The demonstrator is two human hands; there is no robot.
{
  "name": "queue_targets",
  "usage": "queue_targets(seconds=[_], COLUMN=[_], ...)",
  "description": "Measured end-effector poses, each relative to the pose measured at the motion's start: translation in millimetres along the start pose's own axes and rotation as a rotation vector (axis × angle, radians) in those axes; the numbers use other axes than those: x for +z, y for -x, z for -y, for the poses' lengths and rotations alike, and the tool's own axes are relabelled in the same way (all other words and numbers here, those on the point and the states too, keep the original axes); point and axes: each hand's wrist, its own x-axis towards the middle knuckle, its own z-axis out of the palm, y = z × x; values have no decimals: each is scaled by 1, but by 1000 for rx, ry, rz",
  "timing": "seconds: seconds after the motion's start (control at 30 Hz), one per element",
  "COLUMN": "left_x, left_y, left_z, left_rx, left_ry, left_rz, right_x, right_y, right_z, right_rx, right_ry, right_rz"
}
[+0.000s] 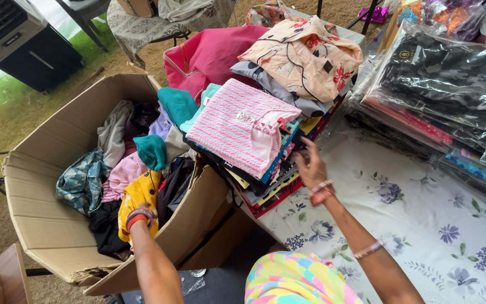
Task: Folding and organizing various garments on a table.
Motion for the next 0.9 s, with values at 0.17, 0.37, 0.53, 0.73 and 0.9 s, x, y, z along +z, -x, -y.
queue_targets(seconds=[0.17, 0.37, 0.53, 0.73, 0.9], left_x=[7, 8, -11, -34, -38], left_y=[24, 24, 34, 14, 15], left_z=[7, 16, -21, -90, -146], left_rx=[-383, -623, -78, 396, 112], left_ry=[308, 540, -22, 74, -44], left_rz=[-212, -175, -146, -109, 121], right_x=[-49, -104, -132, -107, -91], right_y=[62, 185, 267, 309, 313], right_z=[-99, -198, -220, -238, -243], right_rx=[251, 304, 578, 613, 554], right_ry=[73, 209, 368, 374, 518], right_rz=[-67, -319, -337, -415, -448])
